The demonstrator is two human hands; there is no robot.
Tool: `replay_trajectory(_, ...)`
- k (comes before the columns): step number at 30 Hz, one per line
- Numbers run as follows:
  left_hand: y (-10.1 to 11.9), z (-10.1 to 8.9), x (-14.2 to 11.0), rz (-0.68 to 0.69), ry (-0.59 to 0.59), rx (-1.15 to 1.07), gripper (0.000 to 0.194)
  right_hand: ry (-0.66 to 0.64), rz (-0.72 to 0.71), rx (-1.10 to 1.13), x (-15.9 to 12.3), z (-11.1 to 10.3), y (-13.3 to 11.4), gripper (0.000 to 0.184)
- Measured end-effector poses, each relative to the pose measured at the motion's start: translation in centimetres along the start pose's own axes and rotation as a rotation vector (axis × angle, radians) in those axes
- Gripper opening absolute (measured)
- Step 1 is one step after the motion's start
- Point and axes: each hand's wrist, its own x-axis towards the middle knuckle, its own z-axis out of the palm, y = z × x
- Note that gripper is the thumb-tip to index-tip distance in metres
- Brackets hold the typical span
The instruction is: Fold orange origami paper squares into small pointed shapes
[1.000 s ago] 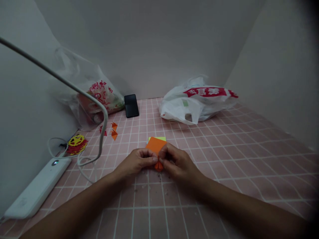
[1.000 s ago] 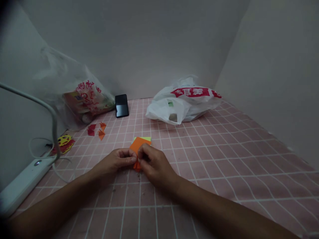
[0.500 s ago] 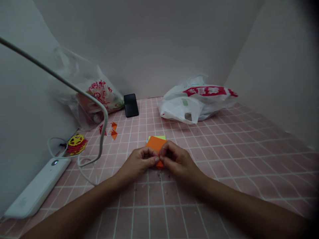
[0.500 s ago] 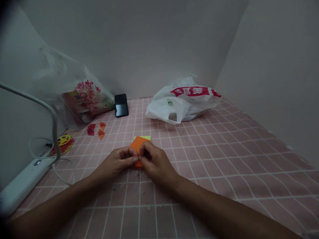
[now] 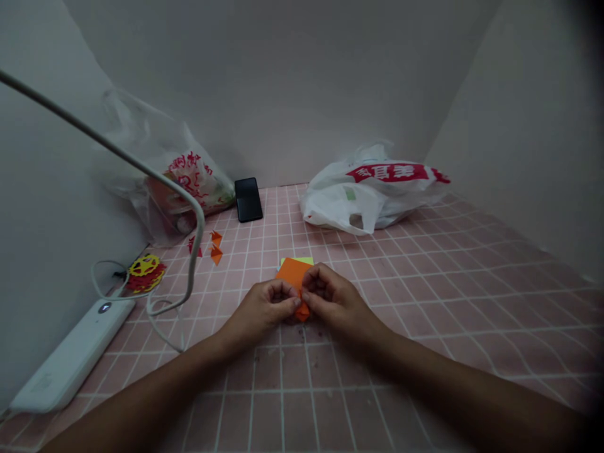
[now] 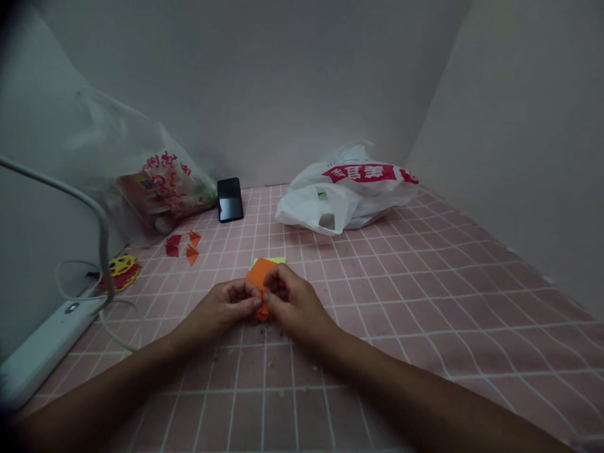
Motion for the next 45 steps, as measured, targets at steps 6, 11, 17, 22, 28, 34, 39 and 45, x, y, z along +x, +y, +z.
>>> replay_trajectory(6,-0.13,0.00,0.10,0.001,0.005,0.042,0.021,-0.052,0.165,0.071,0.01,0.25,-0.52,0.010)
replay_trajectory(11,0.07,-0.06,0.13,-0.036,-0.035,-0.037,0.024,-0.003,0.045,-0.034,-0.16,0.07,-0.44,0.008)
replay_trajectory(17,0.15,0.02,-0.03,-0.058,-0.066,-0.079,0.025,0.015,-0.038,-0.139,0.00,-0.26,-0.01,0.006)
replay_trajectory(22,-0.05,-0.15,0.02,-0.032,-0.067,-0.035,0.023,-0.064,0.072,-0.080,0.17,-0.28,-0.29,0.009)
replay_trajectory(28,-0.30,-0.58,0.15,-0.066,-0.082,-0.119,0.023,-0.058,0.160,0.047,0.28,-0.31,-0.56,0.012)
replay_trajectory(34,-0.09,-0.57,0.13,-0.030,-0.088,-0.152,0.030,-0.026,0.128,0.099,0.46,-0.45,-0.50,0.013)
replay_trajectory(39,0.53,-0.08,-0.07,0.089,-0.058,-0.135,0.031,-0.009,0.116,0.124,0.46,-0.41,-0.73,0.016)
replay_trajectory(45,0.33,-0.16,-0.11,0.139,-0.022,-0.079,0.024,0.006,0.101,0.118,0.52,-0.51,-0.60,0.017)
